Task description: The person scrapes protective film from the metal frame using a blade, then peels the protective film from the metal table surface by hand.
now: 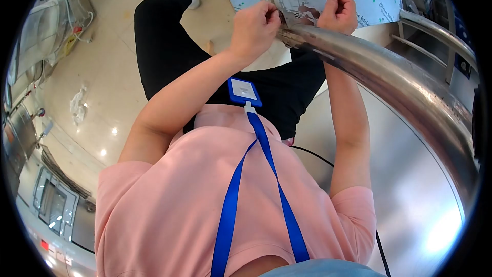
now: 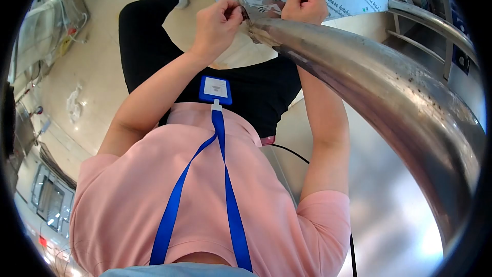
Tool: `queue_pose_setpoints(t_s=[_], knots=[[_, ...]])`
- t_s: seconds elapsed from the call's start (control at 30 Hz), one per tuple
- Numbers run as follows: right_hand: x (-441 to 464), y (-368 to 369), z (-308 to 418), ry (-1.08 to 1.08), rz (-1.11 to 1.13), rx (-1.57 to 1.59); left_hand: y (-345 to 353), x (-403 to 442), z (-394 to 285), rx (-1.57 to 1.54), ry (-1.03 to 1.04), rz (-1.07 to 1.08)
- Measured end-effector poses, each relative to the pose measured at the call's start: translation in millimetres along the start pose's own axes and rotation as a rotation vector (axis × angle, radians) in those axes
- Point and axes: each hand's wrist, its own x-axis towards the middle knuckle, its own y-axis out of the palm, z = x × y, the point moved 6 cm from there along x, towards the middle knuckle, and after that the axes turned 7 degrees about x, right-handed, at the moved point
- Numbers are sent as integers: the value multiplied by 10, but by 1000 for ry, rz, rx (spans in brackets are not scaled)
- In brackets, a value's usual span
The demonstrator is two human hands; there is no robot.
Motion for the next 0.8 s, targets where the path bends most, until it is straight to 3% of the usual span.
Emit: queue_pose_setpoints(t_s=[0.33, 0.53, 0.63, 0.73, 0.8], knots=[[14, 27, 34, -15, 6, 4, -16, -3, 110, -121, -97, -19], [28, 37, 118, 17, -13, -107, -123, 114, -90, 219, 204, -55], [43, 79, 182, 9, -3, -101, -408, 358, -56, 415, 225, -178], [40, 130, 76, 139, 26, -53, -687, 784, -57, 244, 48, -89], [66, 158, 13, 90, 38, -26, -717, 944, -445, -27, 114, -110]])
